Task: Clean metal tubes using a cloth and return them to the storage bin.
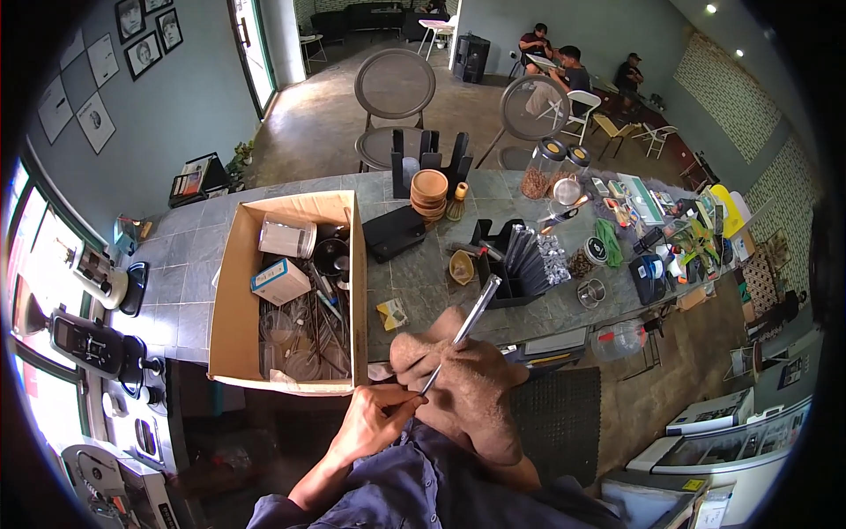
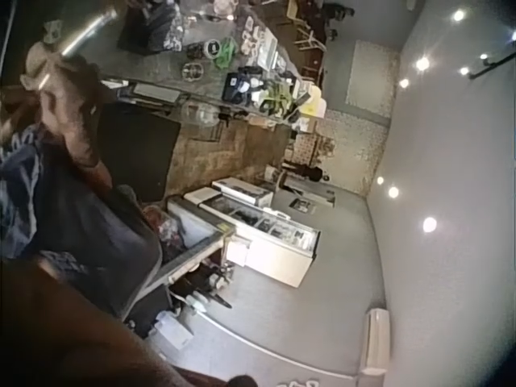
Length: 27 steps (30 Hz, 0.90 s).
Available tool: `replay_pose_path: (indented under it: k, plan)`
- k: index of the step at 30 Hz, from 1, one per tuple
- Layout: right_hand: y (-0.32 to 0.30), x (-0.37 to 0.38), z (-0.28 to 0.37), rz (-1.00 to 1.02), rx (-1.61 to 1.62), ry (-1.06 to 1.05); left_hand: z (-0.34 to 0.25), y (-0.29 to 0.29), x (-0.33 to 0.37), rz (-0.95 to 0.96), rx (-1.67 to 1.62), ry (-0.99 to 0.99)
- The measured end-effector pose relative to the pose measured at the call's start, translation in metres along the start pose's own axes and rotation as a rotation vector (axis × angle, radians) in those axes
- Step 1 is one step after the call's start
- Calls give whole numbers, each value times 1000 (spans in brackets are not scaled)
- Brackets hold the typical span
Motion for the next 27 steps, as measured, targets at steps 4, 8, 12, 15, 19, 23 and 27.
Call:
replay_pose_path:
  k: [4, 8, 12, 15, 19, 23, 27]
  plan:
    - [25, 13, 40, -25, -473, 116, 9, -6, -13, -31, -1, 27]
    - [23, 37, 55, 572, 1384, 814, 9, -6, -21, -6, 46, 67]
    - [-20, 36, 3, 19, 1542, 584, 15, -6, -31, -32, 16, 43]
    - [0, 34, 12, 26, 1838, 572, 13, -6, -31, -37, -6, 37]
    - [21, 29, 28, 45, 2239, 524, 11, -8, -32, 11, 11, -18]
    - [31, 12, 48, 76, 2648, 467, 30, 2, -33, 15, 24, 18]
    - [48, 4, 67, 135, 3041, 380, 26, 13, -24, -40, -60, -9]
Point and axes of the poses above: each hand's wrist, its own x-axis towards the middle knuckle, its own y-axis out of the palm, z = x × y, the point moved 2 cm from there along x, towards the middle knuckle, and after that the axes turned 10 degrees about x, right-handed, at the moved point
